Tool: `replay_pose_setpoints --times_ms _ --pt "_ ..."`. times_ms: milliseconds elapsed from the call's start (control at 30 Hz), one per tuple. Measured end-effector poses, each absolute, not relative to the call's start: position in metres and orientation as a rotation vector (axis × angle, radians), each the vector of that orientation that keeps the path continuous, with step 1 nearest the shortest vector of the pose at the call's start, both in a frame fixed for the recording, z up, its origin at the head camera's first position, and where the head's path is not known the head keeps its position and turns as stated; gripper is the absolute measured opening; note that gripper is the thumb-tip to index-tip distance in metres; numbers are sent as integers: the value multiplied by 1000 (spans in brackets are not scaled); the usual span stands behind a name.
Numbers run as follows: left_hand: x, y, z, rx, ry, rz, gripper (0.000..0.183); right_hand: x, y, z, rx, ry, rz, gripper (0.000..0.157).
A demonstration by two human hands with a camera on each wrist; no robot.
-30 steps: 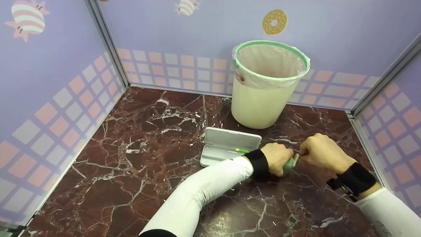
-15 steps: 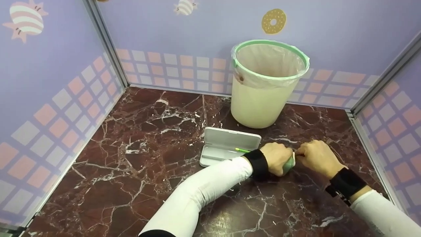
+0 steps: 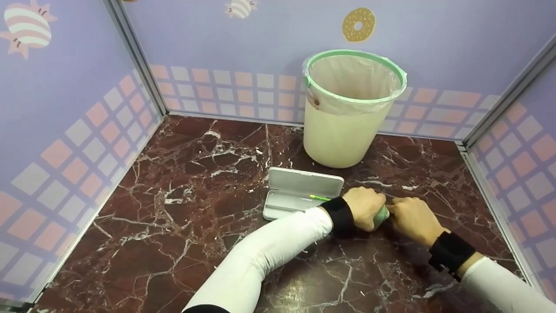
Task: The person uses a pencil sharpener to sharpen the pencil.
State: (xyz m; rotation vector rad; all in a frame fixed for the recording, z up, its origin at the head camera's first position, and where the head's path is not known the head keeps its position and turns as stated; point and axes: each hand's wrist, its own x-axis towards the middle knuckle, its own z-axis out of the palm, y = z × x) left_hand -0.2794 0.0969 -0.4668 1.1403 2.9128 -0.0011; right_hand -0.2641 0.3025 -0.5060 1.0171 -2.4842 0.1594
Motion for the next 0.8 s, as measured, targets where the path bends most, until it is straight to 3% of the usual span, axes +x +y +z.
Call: replay_pose_setpoints --times_ms 333,800 --pt "-279 98 -465 1098 2920 31 38 -251 304 -517 1018 -2404 -16 19" --pt "-274 101 -464 1035 2930 138 27 -235 301 -520 1053 -2431 -112 19"
